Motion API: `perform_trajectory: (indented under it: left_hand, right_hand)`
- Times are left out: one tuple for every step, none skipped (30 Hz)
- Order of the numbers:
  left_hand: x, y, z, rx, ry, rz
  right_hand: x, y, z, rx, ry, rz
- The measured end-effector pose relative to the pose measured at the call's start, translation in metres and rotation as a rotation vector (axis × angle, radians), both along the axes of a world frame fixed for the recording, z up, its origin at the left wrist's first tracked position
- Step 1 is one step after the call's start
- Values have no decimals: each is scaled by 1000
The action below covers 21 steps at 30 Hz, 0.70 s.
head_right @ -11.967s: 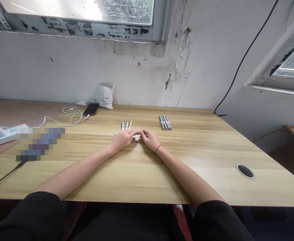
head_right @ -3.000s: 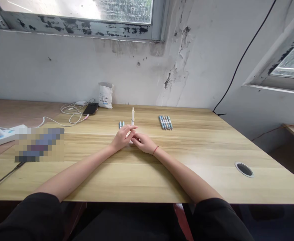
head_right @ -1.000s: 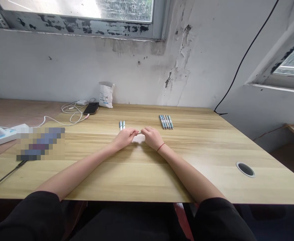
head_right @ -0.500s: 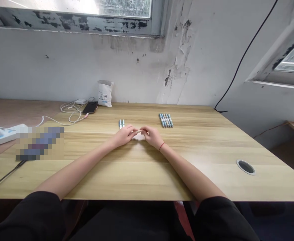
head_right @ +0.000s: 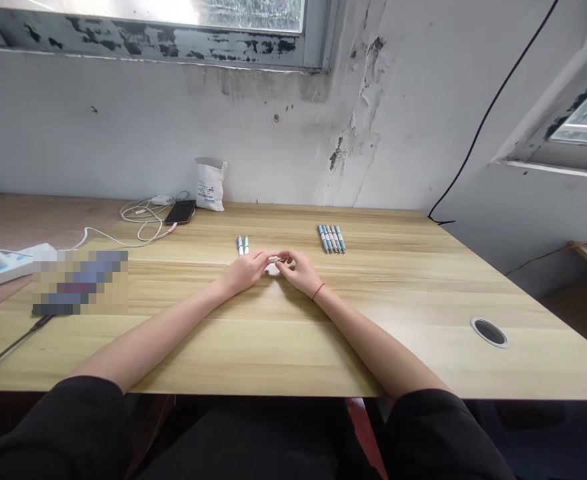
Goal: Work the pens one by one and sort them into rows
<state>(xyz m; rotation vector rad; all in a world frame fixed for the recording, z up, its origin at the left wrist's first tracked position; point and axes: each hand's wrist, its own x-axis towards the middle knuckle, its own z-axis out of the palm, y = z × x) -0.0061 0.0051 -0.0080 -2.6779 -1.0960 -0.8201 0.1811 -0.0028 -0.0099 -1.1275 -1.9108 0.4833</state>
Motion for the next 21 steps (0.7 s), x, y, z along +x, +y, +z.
perform_trajectory:
  left_hand:
    - [0, 0, 0, -4, -10, 17]
    - [1, -1, -1, -8, -17, 32]
    - [1, -1, -2, -12, -20, 44]
    - [1, -1, -2, -17, -20, 52]
    - [1, -1, -2, -23, -17, 56]
    - [1, -1, -3, -30, -13, 55]
    - [1, -1, -3, -36, -9, 54]
    - [1, -1, -3, -42, -6, 56]
    - [1, -1, -2, -47, -8, 62]
    - [1, -2, -2, -52, -10, 68]
    - [1, -2, -2, -57, -13, 73]
    - [1, -2, -1, -61, -17, 77]
    - [1, -2, -1, -65, -18, 80]
    - [1, -3, 0, -71, -18, 82]
    - [1, -3, 0, -76, -16, 85]
    - [1, -3, 0, -80, -14, 88]
    - [2, -4, 1, -82, -12, 92]
    - [2, -4, 1, -83, -11, 93]
    - [2, -4, 1, -80, -14, 95]
    - [2, -5, 2, -73, -19, 95]
    - [2, -5, 2, -65, -26, 95]
  right_hand:
    - [0, 0, 0, -1, 0, -19]
    - [-1, 0, 1, -1, -17, -33]
    - [-1, 0, 1, -3, -45, -40]
    - [-1, 0, 1, -2, -75, -39]
    - [-1, 1, 0, 0, -102, -31]
    - [-1, 1, -1, 6, -117, -23]
    - [0, 2, -2, 18, -116, -16]
    - [0, 2, -3, 38, -104, -10]
    - [0, 3, -4, 68, -89, -6]
    - [0, 3, -5, 100, -76, -4]
    - [0, 2, -5, 127, -69, -6]
    - [-1, 2, -5, 142, -69, -13]
    - [-1, 2, -5, 140, -77, -22]
    - [-2, 1, -4, 122, -90, -30]
    - [-2, 1, -3, 96, -105, -36]
    - [-2, 1, -3, 74, -116, -37]
    - [-2, 1, -3, 60, -118, -36]
    - [-2, 2, -3, 58, -109, -34]
    - [-1, 3, -4, 65, -90, -34]
    - [-1, 4, -6, 75, -65, -35]
    - [0, 5, -7, 84, -39, -34]
